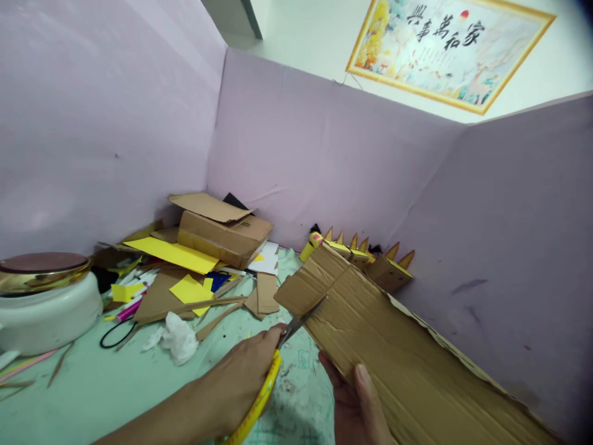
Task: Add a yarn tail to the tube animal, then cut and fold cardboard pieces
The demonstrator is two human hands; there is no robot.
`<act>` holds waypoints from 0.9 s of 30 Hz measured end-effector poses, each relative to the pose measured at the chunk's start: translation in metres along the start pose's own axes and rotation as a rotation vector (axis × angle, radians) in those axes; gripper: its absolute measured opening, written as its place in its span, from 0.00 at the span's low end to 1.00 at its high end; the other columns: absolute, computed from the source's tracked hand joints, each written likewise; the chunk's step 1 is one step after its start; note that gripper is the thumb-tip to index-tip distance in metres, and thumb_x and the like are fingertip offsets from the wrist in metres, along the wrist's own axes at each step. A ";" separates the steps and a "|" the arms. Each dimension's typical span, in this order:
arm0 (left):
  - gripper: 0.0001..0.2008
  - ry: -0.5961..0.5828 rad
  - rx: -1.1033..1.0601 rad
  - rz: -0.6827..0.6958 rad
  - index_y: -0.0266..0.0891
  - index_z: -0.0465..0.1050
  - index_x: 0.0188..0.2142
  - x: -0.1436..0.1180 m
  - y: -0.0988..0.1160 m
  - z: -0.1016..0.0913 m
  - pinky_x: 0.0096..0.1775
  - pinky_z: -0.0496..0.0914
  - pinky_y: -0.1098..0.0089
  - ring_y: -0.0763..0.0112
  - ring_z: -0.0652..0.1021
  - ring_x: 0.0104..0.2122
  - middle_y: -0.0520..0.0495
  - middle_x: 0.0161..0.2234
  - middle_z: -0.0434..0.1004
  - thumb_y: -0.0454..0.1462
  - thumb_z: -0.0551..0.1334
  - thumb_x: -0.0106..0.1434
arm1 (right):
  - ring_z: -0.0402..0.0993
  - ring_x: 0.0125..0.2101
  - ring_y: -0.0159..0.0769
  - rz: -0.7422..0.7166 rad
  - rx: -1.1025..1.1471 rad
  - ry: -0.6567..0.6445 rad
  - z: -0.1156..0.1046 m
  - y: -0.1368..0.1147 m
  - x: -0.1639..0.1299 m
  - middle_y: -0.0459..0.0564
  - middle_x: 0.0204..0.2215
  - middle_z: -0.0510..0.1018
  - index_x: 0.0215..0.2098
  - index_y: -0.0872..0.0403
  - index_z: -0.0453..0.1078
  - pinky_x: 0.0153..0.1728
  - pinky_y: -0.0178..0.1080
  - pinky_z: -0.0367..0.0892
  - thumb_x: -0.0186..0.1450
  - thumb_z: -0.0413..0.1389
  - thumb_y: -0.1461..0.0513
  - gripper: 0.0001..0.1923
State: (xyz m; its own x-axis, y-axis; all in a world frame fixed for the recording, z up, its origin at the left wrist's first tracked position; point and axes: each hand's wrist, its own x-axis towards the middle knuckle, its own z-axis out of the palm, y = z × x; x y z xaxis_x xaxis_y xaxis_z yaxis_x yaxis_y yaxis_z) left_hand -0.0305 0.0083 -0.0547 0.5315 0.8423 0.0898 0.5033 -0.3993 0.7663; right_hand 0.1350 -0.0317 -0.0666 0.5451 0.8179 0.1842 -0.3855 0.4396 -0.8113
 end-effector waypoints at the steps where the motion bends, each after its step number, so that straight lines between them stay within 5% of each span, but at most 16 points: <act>1: 0.24 -0.001 0.006 0.000 0.44 0.56 0.55 0.000 0.000 0.000 0.47 0.65 0.64 0.59 0.72 0.46 0.44 0.49 0.71 0.38 0.54 0.58 | 0.67 0.51 0.42 0.007 0.002 -0.007 0.000 0.000 0.000 0.39 0.57 0.65 0.58 0.36 0.55 0.38 0.45 0.77 0.60 0.57 0.57 0.30; 8: 0.19 0.053 0.070 -0.028 0.42 0.60 0.49 -0.004 0.007 -0.001 0.44 0.67 0.68 0.63 0.75 0.43 0.45 0.43 0.75 0.33 0.52 0.57 | 0.61 0.55 0.45 0.033 0.036 0.030 0.000 0.002 -0.002 0.40 0.59 0.60 0.57 0.37 0.57 0.37 0.44 0.77 0.56 0.61 0.58 0.33; 15: 0.20 0.002 0.252 -0.167 0.38 0.63 0.45 0.005 0.006 0.006 0.34 0.68 0.68 0.56 0.77 0.35 0.43 0.33 0.77 0.29 0.56 0.50 | 0.67 0.51 0.45 0.059 0.058 0.002 -0.002 0.001 -0.003 0.43 0.57 0.65 0.56 0.40 0.61 0.37 0.48 0.77 0.55 0.62 0.60 0.32; 27: 0.05 0.084 0.213 -0.006 0.40 0.63 0.34 -0.004 -0.001 0.002 0.26 0.61 0.72 0.67 0.74 0.25 0.48 0.25 0.73 0.33 0.51 0.58 | 0.75 0.43 0.43 0.038 0.084 -0.033 -0.008 0.004 0.003 0.43 0.53 0.70 0.59 0.37 0.55 0.35 0.46 0.78 0.55 0.63 0.62 0.37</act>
State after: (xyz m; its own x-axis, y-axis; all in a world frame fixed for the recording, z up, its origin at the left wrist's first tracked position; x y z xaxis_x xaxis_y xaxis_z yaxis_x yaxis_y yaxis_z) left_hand -0.0313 0.0044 -0.0570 0.4741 0.8684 0.1455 0.6434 -0.4545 0.6160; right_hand 0.1412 -0.0307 -0.0739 0.5048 0.8458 0.1729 -0.4675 0.4362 -0.7689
